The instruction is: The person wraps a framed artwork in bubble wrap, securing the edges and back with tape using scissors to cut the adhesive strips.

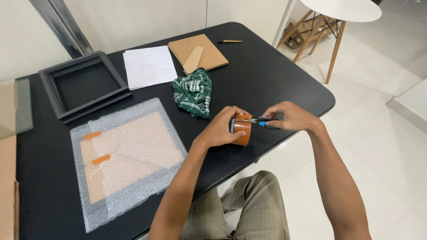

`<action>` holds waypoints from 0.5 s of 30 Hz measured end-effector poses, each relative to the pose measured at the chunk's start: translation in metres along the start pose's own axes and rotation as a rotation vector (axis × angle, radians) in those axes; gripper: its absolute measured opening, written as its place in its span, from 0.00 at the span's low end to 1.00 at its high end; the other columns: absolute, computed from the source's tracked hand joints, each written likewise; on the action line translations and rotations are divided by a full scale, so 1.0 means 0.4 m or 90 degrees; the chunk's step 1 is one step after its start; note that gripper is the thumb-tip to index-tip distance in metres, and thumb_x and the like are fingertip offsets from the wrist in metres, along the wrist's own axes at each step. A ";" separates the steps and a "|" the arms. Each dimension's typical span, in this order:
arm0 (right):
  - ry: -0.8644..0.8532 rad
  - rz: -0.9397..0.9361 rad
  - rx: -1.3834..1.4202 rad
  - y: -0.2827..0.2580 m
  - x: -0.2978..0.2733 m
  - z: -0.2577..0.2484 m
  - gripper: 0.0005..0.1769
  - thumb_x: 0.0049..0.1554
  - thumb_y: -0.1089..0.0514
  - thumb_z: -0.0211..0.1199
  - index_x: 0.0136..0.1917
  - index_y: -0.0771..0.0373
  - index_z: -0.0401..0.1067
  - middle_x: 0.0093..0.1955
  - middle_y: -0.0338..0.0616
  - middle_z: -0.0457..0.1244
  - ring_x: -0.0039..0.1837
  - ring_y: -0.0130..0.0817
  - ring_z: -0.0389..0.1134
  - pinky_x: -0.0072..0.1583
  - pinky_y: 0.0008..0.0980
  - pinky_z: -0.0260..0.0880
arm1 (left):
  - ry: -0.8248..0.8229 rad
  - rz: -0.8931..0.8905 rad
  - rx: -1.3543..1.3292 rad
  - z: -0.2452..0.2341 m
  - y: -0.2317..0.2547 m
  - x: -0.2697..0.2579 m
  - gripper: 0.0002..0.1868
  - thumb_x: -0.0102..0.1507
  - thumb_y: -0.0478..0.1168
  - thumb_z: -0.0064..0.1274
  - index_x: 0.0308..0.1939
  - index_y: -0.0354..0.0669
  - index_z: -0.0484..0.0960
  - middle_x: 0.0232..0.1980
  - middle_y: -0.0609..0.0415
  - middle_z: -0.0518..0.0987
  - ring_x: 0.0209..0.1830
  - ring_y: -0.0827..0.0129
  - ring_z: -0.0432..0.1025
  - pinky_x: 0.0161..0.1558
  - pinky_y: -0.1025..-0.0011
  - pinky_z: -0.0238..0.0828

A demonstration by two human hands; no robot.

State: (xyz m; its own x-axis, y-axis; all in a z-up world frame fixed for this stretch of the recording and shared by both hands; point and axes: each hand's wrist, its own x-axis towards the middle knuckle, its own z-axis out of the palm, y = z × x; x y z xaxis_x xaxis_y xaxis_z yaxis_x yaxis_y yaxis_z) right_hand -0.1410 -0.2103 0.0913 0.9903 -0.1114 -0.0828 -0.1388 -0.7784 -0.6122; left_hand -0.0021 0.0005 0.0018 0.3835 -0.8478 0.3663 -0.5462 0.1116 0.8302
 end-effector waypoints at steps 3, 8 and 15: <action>0.005 0.003 0.003 0.010 0.003 0.006 0.09 0.53 0.65 0.70 0.48 0.61 0.87 0.38 0.50 0.74 0.47 0.42 0.72 0.58 0.46 0.71 | -0.005 -0.011 0.003 0.001 -0.003 0.000 0.27 0.56 0.44 0.69 0.55 0.48 0.73 0.64 0.38 0.75 0.67 0.40 0.71 0.66 0.46 0.67; 0.013 -0.003 -0.018 0.007 0.002 0.003 0.09 0.53 0.66 0.71 0.48 0.62 0.87 0.38 0.51 0.74 0.46 0.43 0.72 0.57 0.45 0.72 | -0.009 -0.017 0.000 -0.001 -0.010 0.001 0.28 0.56 0.44 0.69 0.56 0.48 0.73 0.64 0.39 0.75 0.68 0.40 0.70 0.66 0.46 0.67; 0.031 -0.006 -0.035 -0.004 -0.014 -0.001 0.11 0.52 0.64 0.72 0.50 0.62 0.86 0.42 0.52 0.75 0.50 0.46 0.73 0.61 0.49 0.70 | -0.008 -0.023 -0.003 -0.002 -0.025 0.005 0.33 0.56 0.45 0.70 0.60 0.49 0.70 0.62 0.36 0.74 0.65 0.38 0.71 0.66 0.47 0.68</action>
State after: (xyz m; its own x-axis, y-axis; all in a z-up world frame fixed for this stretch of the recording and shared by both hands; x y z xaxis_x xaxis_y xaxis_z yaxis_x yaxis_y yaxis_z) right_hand -0.1463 -0.2087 0.0930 0.9905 -0.1325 -0.0380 -0.1305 -0.8126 -0.5680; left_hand 0.0051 -0.0019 -0.0055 0.3935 -0.8578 0.3306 -0.5284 0.0832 0.8449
